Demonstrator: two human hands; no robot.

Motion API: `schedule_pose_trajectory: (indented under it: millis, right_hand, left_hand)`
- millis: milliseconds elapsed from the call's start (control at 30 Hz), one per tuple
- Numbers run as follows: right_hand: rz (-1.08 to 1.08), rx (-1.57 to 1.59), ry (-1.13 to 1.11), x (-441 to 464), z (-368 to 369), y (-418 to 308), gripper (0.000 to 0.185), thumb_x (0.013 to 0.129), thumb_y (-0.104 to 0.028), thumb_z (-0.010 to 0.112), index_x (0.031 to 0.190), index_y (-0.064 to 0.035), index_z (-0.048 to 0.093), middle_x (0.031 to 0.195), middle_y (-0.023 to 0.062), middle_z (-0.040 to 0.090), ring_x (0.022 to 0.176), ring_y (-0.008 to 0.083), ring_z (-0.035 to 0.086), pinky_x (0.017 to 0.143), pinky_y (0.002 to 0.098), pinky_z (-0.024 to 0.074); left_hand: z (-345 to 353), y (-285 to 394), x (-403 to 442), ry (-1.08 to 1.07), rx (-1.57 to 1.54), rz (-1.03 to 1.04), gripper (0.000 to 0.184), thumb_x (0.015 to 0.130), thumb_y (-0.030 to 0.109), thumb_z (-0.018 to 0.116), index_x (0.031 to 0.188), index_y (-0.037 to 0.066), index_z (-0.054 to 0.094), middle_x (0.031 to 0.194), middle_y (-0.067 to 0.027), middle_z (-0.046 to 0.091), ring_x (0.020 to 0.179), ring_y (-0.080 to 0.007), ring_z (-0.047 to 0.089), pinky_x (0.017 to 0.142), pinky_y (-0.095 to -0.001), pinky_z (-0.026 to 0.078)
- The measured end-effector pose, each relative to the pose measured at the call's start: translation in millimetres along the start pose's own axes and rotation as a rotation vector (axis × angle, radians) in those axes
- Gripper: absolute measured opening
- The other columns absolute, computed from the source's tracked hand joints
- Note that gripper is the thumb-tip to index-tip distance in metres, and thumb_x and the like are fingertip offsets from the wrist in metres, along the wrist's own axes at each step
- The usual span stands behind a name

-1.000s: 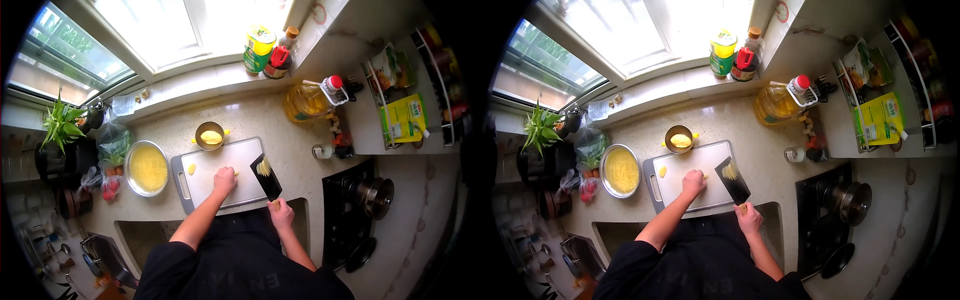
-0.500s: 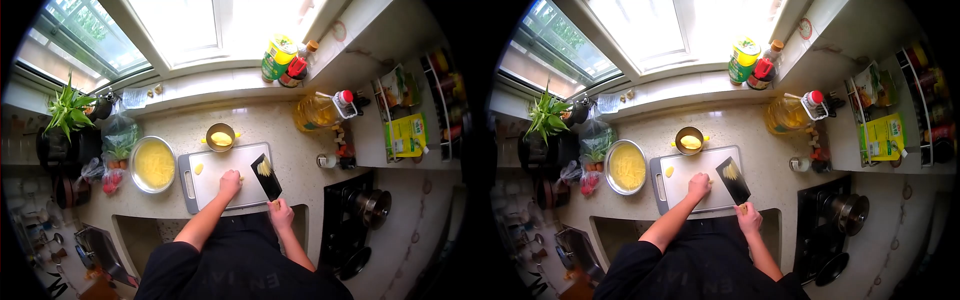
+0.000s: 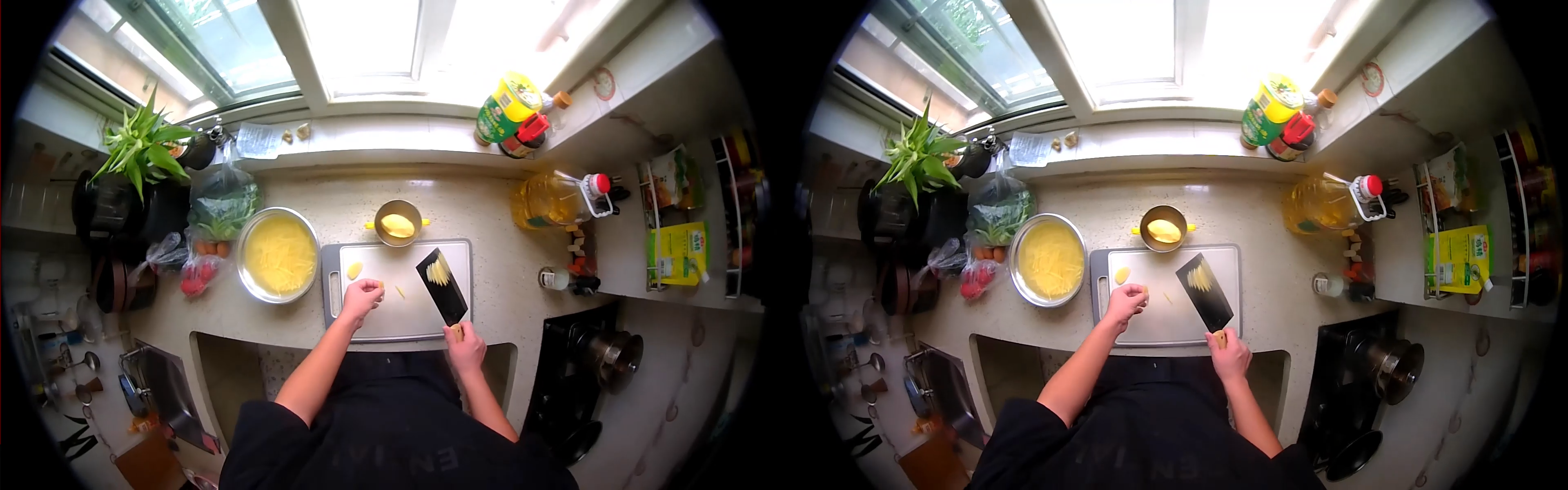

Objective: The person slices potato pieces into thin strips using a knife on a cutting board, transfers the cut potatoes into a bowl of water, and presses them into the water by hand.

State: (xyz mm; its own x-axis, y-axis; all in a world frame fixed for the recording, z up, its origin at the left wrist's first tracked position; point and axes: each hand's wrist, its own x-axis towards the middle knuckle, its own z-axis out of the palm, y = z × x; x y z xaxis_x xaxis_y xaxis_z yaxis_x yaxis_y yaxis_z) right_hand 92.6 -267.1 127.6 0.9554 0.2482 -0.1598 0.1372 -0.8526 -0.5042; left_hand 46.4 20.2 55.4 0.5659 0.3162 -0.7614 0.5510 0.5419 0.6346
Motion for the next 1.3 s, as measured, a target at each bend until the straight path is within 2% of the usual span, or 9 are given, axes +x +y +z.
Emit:
schedule_pose_trajectory:
  millis: [267,400,500,600,633,733,900,1100,1300]
  right_hand:
    - [-0.054,0.009,-0.028,6.7,20.6,-49.0,0.046,0.087,-0.052,0.074,0.094,-0.008,0.062,0.075,0.0185,0.068,0.071,0.0426,0.067,0.061,0.0501,0.0511]
    - [-0.024,0.02,-0.001,0.0,27.4,-51.1,0.046,0.088,-0.052,0.074,0.094,-0.0081,0.062,0.075,0.0192,0.068,0.071,0.043,0.067,0.061,0.0502,0.051]
    - [0.009,-0.004,0.024,-10.0,20.4,-48.2,0.045,0.088,-0.051,0.074,0.095,-0.0084,0.062,0.075,0.0194,0.067,0.071,0.0429,0.067,0.061,0.0502,0.0509]
    - [0.059,-0.023,0.032,-18.9,11.2,-39.8,0.045,0.088,-0.052,0.073,0.095,-0.0088,0.062,0.075,0.0192,0.068,0.072,0.0427,0.067,0.061,0.0502,0.0509]
    - [0.075,-0.015,0.037,-22.2,8.7,-35.2,0.045,0.088,-0.052,0.073,0.095,-0.0089,0.063,0.076,0.0191,0.068,0.072,0.0426,0.068,0.061,0.0502,0.051]
    - [0.127,0.012,0.044,-33.3,1.2,-23.9,0.045,0.088,-0.052,0.073,0.095,-0.009,0.063,0.077,0.019,0.068,0.074,0.0425,0.068,0.062,0.05,0.0515]
    - [0.138,-0.004,0.051,-47.8,-6.8,-8.5,0.045,0.088,-0.052,0.073,0.095,-0.0082,0.064,0.078,0.0192,0.069,0.076,0.0422,0.069,0.064,0.0499,0.0524]
    - [0.135,0.02,0.048,-52.5,-0.2,-0.3,0.046,0.088,-0.053,0.073,0.096,-0.0082,0.064,0.078,0.0189,0.069,0.076,0.0421,0.069,0.064,0.0501,0.0525]
    - [0.065,0.009,-0.005,-38.4,7.8,-23.6,0.047,0.088,-0.054,0.073,0.097,-0.0089,0.064,0.077,0.0178,0.069,0.074,0.0415,0.068,0.063,0.0497,0.0522]
  left_hand:
    - [-94.8,44.8,-36.9,0.177,-0.094,0.135,0.01,0.091,0.011,0.07,0.097,0.011,0.061,0.088,-0.0001,0.068,0.074,-0.0088,0.063,0.062,-0.021,0.049]
    - [-85.1,54.5,-38.3,0.035,-0.124,0.087,0.01,0.091,0.01,0.065,0.098,0.012,0.058,0.085,0.0003,0.066,0.075,-0.0093,0.063,0.061,-0.0232,0.051]
    - [-52.9,22.3,-12.0,-0.068,0.088,0.19,0.01,0.088,0.012,0.065,0.095,0.009,0.059,0.079,0.0006,0.061,0.07,-0.0102,0.062,0.057,-0.0273,0.052]
    - [-15.1,4.3,1.8,-0.088,0.727,0.507,0.019,0.084,0.017,0.069,0.099,0.008,0.063,0.077,-0.0086,0.066,0.067,-0.0208,0.066,0.064,-0.0352,0.055]
    - [-3.2,3.5,5.0,-0.127,0.818,0.46,0.024,0.08,0.016,0.069,0.103,0.01,0.065,0.085,-0.0137,0.067,0.076,-0.0294,0.068,0.073,-0.0411,0.056]
    - [18.0,-12.9,26.9,-0.082,1.072,0.71,0.02,0.079,0.014,0.067,0.1,0.012,0.066,0.09,-0.0121,0.066,0.085,-0.0337,0.067,0.076,-0.0453,0.056]
    - [22.5,-22.9,48.8,-0.184,1.24,0.723,0.019,0.084,0.017,0.067,0.103,0.013,0.066,0.099,-0.0129,0.063,0.097,-0.0348,0.065,0.083,-0.0458,0.055]
    - [16.2,-30.8,43.5,-0.185,1.386,0.721,0.021,0.083,0.022,0.069,0.1,0.01,0.069,0.098,-0.0143,0.065,0.095,-0.0355,0.066,0.082,-0.0456,0.056]
    - [-17.9,2.6,-3.0,-0.013,0.94,0.497,0.022,0.078,0.029,0.076,0.091,0.011,0.075,0.078,-0.0101,0.067,0.07,-0.0267,0.066,0.069,-0.0402,0.055]
